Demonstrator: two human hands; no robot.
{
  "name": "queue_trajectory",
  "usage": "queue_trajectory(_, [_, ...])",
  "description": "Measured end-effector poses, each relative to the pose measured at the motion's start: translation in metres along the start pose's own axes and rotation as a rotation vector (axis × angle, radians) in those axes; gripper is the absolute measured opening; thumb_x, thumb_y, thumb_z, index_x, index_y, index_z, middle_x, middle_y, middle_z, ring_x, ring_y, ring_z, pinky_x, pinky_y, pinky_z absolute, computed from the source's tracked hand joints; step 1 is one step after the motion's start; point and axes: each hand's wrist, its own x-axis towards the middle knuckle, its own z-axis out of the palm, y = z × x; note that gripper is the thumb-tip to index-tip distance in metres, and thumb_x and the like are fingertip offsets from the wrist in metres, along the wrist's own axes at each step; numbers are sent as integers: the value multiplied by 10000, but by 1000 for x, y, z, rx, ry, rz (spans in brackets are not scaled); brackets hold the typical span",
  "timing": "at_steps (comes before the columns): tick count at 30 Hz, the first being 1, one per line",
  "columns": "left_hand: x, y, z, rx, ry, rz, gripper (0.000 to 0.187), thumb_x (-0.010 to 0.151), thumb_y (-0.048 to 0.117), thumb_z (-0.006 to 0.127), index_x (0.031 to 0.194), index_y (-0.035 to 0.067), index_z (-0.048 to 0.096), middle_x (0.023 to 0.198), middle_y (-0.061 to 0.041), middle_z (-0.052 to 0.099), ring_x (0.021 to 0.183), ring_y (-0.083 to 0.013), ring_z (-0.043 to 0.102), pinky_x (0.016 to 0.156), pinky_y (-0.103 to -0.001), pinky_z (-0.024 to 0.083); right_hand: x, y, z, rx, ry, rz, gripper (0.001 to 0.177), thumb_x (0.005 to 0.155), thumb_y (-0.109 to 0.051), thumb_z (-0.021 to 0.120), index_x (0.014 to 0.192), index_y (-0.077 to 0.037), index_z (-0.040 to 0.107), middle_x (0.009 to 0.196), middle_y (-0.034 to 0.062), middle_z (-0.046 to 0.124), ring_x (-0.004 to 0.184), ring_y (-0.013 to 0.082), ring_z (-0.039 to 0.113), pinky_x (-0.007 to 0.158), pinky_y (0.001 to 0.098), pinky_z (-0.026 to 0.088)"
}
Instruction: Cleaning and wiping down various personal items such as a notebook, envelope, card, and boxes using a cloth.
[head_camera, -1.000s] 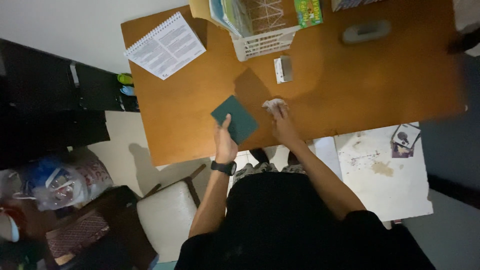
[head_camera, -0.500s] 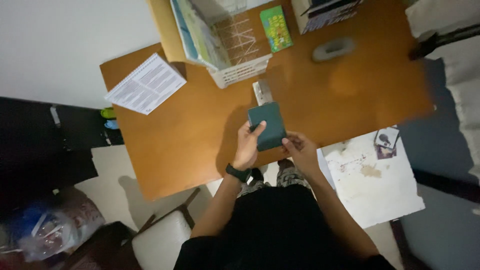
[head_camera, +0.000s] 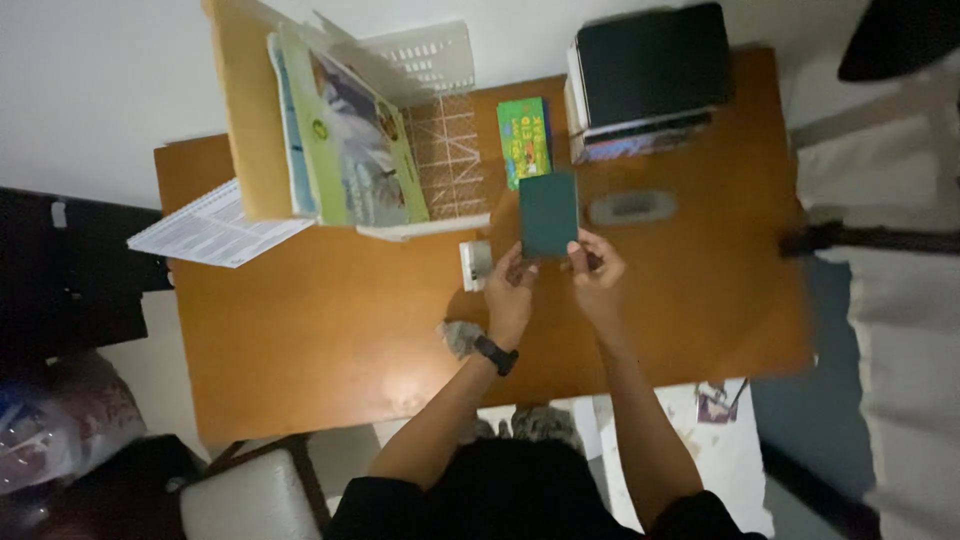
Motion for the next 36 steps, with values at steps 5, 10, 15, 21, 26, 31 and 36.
queue_trajectory(5, [48,9,32,-76,222,83,458,976,54,612,1424,-14,545,1403,-195,646,1305,-296,615,1104,-415,470,69,48,30,217,-79,-96,287,1032,-169,674,1238,28,708,971,64,731,747,104,644,659,285,575])
queue_trajectory(10, [84,-2,57,196,388,387,443,1021,84,553,1459,24,538,1499,-241,551,1415,-383,488,1205,-463,351,111,89,55,269,-74,20,297,1017,-163,678,1245,27,701,985,60,718,732,106,640,641,275,557])
queue_trajectory(15, [112,-16,67,301,431,298,421,1083,159,519,1493,65,534,1486,-247,544,1400,-412,491,1198,-470,344,136,97,71,296,-42,43,314,1027,-190,696,1249,33,696,1001,59,714,742,104,640,649,265,552])
queue_trajectory(21, [143,-20,70,134,381,259,493,1080,249,458,1542,79,454,1547,-239,517,1384,-423,491,1182,-481,330,161,106,87,206,-11,22,373,985,-237,706,1234,41,693,977,89,735,686,116,657,601,249,552])
queue_trajectory(26, [155,-23,69,50,289,148,596,1065,282,433,1586,6,344,1633,-246,353,1498,-420,317,1212,-497,215,165,117,97,-109,51,-78,401,1053,-283,659,1275,48,704,918,163,765,772,200,673,701,363,564])
queue_trajectory(31, [161,-29,71,-6,264,170,612,1093,353,450,1588,8,348,1625,-239,391,1494,-383,396,1229,-450,292,166,112,97,-244,50,-153,389,1090,-275,578,1329,15,675,1094,246,750,898,290,740,772,404,573])
queue_trajectory(36, [166,-46,74,-49,210,207,618,1105,366,431,1604,15,326,1648,-243,378,1508,-382,387,1234,-440,283,168,94,93,-381,-67,60,456,1049,-254,528,1426,-5,586,1098,310,706,924,361,748,787,424,554])
